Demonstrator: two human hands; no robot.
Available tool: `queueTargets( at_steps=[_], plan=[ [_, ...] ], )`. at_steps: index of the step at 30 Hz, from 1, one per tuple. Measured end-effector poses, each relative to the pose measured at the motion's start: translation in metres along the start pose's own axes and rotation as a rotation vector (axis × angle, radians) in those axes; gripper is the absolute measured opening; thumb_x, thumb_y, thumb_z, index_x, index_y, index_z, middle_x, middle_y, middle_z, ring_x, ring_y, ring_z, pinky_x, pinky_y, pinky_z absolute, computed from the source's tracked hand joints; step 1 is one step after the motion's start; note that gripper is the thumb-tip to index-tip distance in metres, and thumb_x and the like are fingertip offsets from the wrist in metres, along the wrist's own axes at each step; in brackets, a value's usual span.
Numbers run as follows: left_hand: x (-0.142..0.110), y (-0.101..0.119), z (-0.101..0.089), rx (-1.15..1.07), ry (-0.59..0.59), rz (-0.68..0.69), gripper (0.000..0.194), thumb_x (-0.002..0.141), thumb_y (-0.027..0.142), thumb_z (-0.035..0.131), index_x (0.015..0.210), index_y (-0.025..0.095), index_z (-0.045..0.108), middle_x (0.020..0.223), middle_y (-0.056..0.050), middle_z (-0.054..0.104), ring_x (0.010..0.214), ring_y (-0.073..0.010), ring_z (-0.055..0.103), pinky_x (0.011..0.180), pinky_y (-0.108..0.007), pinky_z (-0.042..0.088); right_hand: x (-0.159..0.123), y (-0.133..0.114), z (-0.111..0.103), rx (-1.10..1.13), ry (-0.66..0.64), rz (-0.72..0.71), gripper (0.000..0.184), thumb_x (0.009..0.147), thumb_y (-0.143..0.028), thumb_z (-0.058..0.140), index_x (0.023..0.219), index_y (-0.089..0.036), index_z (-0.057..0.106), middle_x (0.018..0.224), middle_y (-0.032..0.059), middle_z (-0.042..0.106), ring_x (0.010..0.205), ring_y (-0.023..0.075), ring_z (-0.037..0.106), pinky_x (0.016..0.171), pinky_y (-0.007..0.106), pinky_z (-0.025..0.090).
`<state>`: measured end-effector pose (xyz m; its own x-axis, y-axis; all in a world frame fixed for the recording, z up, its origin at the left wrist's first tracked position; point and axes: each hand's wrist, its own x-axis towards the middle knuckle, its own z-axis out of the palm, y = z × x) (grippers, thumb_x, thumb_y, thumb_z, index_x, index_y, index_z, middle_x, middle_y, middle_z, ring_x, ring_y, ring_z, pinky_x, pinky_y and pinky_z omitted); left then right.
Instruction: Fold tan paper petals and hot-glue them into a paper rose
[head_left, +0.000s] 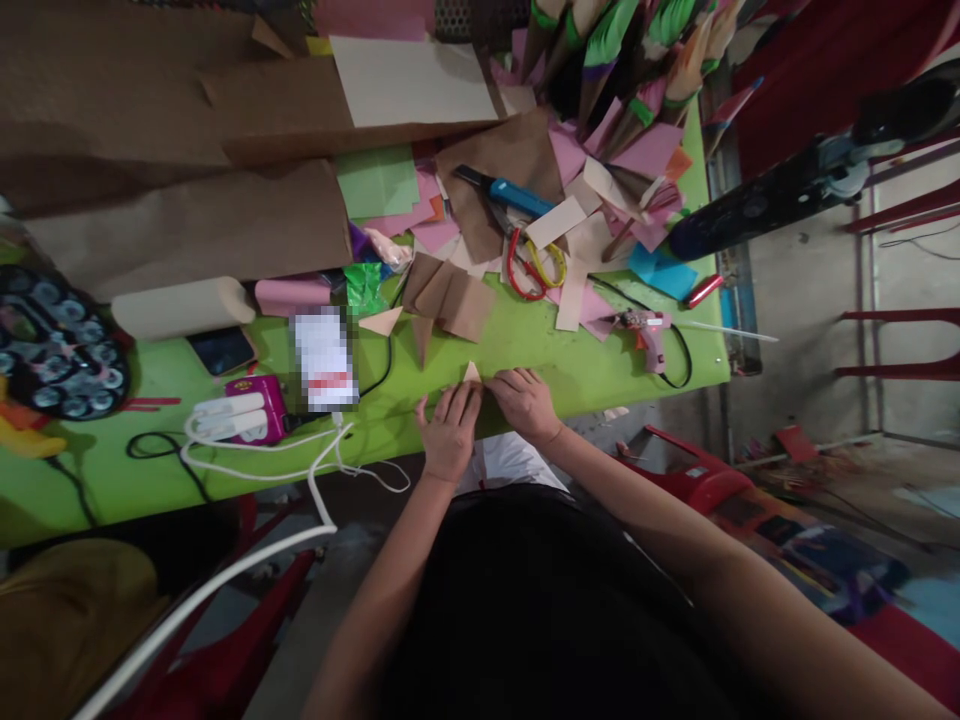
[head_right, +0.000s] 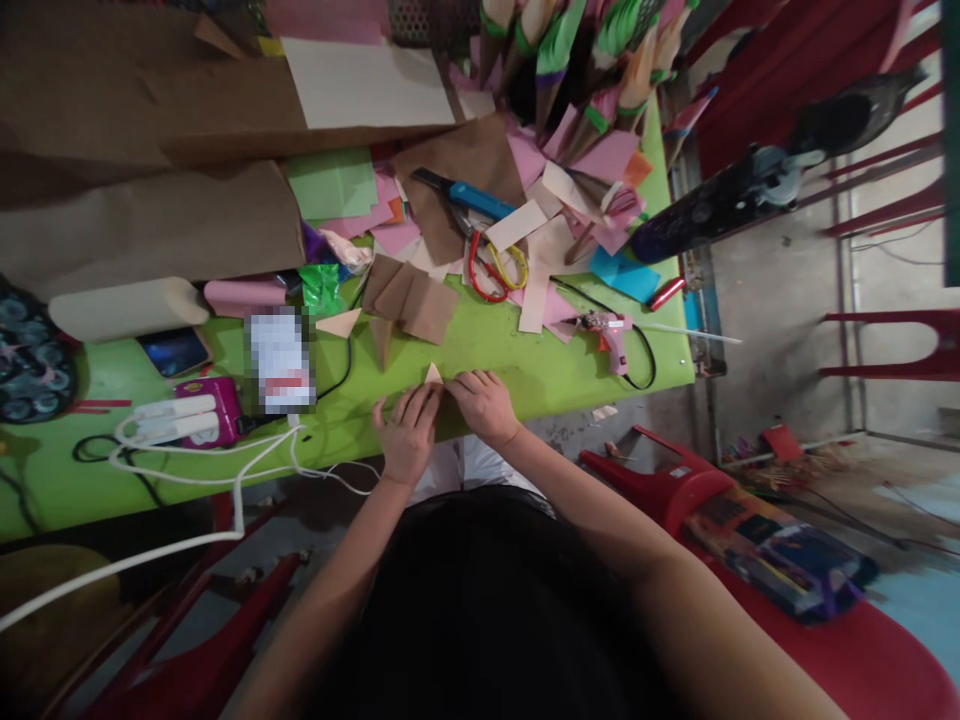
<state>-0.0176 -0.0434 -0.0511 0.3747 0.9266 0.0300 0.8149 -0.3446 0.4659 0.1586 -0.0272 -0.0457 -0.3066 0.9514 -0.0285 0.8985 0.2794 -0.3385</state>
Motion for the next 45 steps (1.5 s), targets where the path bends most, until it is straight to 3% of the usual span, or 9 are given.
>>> queueTargets(
  at_steps=[7, 15, 29, 34, 45],
  plan=[
    [-0.008, 0.001, -0.001, 0.032, -0.053, 0.024, 0.047, 0.098, 0.024, 0.045, 0.144, 0.032, 0.049, 0.142, -0.007, 0.060, 0.131, -0.0264, 0.054, 0.114, -0.051, 0.026, -0.003, 0.002, 0.003, -0.011, -0.009, -0.026, 0.029, 0.099, -0.017, 0.045, 0.110, -0.024, 0.072, 0.100, 0.0083, 0.068, 0.085, 0.0218, 0.053, 0.075, 0.034, 0.037],
    [0.001, 0.006, -0.006, 0.025, -0.086, 0.004, 0.049, 0.099, 0.026, 0.043, 0.147, 0.028, 0.045, 0.144, -0.009, 0.058, 0.134, -0.0288, 0.051, 0.115, -0.053, 0.027, -0.009, 0.007, 0.008, -0.043, 0.001, -0.065, 0.035, 0.098, -0.015, 0.046, 0.124, -0.024, 0.067, 0.111, 0.0098, 0.068, 0.091, 0.0230, 0.053, 0.079, 0.035, 0.040],
    [0.009, 0.008, -0.004, 0.089, -0.132, -0.023, 0.052, 0.100, 0.027, 0.036, 0.152, 0.024, 0.036, 0.154, -0.006, 0.045, 0.144, -0.0268, 0.041, 0.122, -0.057, 0.021, -0.022, -0.007, 0.002, -0.054, 0.031, 0.081, 0.045, 0.099, -0.022, 0.045, 0.143, -0.027, 0.053, 0.132, 0.0086, 0.063, 0.108, 0.0261, 0.052, 0.090, 0.039, 0.041],
    [0.013, 0.009, -0.005, 0.067, -0.112, -0.022, 0.050, 0.102, 0.029, 0.034, 0.151, 0.022, 0.037, 0.154, -0.006, 0.045, 0.145, -0.0262, 0.039, 0.124, -0.058, 0.012, -0.023, -0.014, 0.000, -0.052, -0.056, 0.047, 0.052, 0.099, -0.022, 0.042, 0.152, -0.023, 0.041, 0.137, 0.0099, 0.060, 0.118, 0.0269, 0.050, 0.099, 0.040, 0.041],
    [0.027, 0.005, -0.002, 0.011, -0.046, -0.006, 0.052, 0.102, 0.033, 0.035, 0.152, 0.021, 0.036, 0.154, -0.009, 0.044, 0.147, -0.0255, 0.038, 0.125, -0.058, -0.002, -0.011, -0.012, 0.006, -0.122, -0.087, 0.071, 0.051, 0.100, -0.023, 0.038, 0.150, -0.017, 0.043, 0.143, 0.0120, 0.056, 0.121, 0.0275, 0.052, 0.102, 0.040, 0.045]
  ],
)
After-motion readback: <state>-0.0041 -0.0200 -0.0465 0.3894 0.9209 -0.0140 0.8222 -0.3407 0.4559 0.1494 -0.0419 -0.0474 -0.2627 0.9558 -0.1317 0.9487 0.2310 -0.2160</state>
